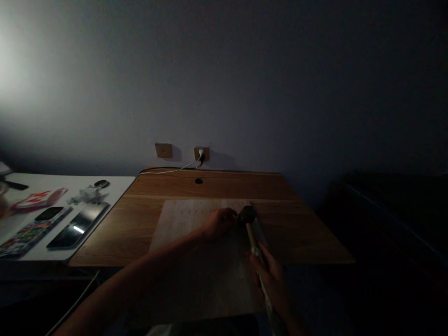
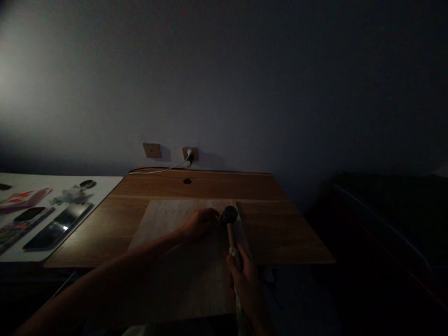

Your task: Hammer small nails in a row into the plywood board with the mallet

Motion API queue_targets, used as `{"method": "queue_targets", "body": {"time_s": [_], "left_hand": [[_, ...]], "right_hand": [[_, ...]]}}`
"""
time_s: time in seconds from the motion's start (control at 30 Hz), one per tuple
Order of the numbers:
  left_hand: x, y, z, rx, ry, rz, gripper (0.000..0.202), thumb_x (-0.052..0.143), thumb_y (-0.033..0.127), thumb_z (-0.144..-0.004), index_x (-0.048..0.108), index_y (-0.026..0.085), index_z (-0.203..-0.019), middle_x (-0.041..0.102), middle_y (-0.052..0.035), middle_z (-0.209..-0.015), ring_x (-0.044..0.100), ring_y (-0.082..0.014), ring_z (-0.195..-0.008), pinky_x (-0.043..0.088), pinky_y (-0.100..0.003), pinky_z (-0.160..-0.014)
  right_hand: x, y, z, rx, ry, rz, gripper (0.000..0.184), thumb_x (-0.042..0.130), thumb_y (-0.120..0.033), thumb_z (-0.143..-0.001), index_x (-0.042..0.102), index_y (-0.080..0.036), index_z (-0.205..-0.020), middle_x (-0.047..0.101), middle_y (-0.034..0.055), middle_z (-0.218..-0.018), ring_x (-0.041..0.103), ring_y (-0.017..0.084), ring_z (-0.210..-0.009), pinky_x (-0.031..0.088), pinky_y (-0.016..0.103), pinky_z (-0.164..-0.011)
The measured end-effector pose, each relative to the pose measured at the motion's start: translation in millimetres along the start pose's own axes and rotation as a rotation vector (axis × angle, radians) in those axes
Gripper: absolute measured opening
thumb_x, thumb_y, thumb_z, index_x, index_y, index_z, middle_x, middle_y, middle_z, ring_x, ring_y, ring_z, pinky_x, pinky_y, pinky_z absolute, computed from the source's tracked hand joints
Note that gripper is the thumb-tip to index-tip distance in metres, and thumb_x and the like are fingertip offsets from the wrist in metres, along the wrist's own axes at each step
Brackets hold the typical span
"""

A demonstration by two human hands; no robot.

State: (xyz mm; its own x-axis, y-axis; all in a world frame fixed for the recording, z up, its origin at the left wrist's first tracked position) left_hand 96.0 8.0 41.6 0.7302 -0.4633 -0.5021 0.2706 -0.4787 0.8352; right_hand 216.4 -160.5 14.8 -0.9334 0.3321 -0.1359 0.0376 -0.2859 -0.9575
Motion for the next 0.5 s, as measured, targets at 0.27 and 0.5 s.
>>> {"method": "queue_targets", "body": {"time_s": [0.27,0.5], "left_hand": [[-9.3,-19.3,-53.1,-0.029,0.033,-0.111,0.025,0.058,0.014,-0.079,0.066,0.015,-0.102,0.074,-0.0054,-0.087,0.065,-0.0155,-0.075,0.048,-0.025,-0.071],[0.5,-26.4,-59.6,0.032,0.064,-0.146,0.02,0.057,0.008,-0.072,0.069,0.013,-0.088,0.072,-0.0047,-0.084,0.064,-0.0147,-0.075,0.046,-0.022,-0.068]], "right_hand": [[-6.8,-5.1,-9.4,0.001,0.013,-0.035,0.072,0.062,-0.061,-0.077,0.05,-0.019,-0.134,0.045,-0.0101,-0.05,0.041,0.009,-0.038,0.034,0.018,-0.033],[-6.6,0.9,-10.0,0.061,0.026,-0.084,0.079,0.067,-0.059,-0.072,0.047,-0.018,-0.136,0.047,-0.01,-0.052,0.043,0.01,-0.039,0.032,0.017,-0.032]]}}
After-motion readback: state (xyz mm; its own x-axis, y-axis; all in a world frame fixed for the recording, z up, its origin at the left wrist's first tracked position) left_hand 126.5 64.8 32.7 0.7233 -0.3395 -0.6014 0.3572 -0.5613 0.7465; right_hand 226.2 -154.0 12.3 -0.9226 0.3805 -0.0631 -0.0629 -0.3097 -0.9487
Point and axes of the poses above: each hand's wrist, its own z-axis away from the middle knuckle, its own x-axis out of the palm, y = z × x, the point moved 8 cm from there along -z, towards the middle knuckle
